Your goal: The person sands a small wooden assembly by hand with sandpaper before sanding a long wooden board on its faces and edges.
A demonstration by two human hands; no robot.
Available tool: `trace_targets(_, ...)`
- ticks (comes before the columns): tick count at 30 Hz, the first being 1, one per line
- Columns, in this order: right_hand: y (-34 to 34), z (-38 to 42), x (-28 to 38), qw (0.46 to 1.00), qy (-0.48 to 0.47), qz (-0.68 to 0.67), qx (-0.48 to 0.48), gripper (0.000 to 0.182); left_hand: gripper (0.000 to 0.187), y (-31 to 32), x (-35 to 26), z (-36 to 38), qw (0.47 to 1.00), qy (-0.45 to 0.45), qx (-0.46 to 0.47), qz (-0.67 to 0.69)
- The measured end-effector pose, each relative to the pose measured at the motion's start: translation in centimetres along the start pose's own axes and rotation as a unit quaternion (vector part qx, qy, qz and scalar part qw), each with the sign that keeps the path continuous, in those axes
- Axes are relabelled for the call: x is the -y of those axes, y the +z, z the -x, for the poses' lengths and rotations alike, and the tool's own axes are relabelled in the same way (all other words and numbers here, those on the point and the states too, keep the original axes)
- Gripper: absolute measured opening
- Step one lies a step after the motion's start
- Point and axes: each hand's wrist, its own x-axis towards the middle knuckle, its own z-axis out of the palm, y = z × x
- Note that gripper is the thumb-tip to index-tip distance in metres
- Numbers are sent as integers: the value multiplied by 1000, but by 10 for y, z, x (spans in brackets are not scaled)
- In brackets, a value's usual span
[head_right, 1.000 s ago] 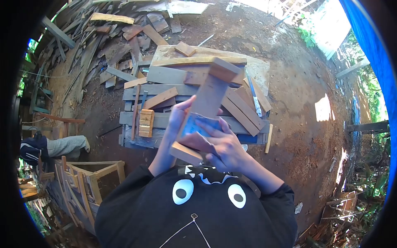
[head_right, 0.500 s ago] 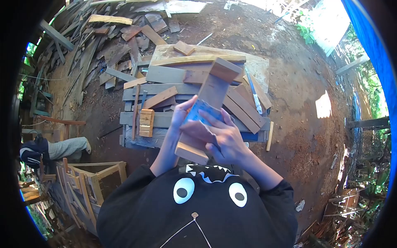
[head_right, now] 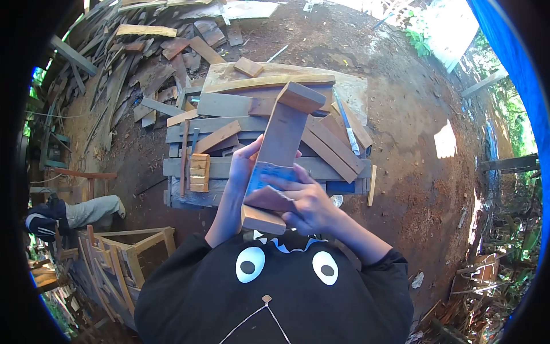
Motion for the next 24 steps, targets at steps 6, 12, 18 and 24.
trace_targets(6,-33,0,-31,969,58,195,-139,44,49,-9,3,0,1000,16,-11,-17)
trace_targets(12,-30,-28,-36,958,-32,253,-135,36,49,-13,1,7,998,42,-24,-50)
trace_targets(18,12,-19,-29,988,99,-8,-115,42,39,-25,-1,6,997,62,-46,11)
trace_targets(24,-2,-10,-41,998,-28,55,-21,45,37,-24,-4,8,991,81,-97,-38)
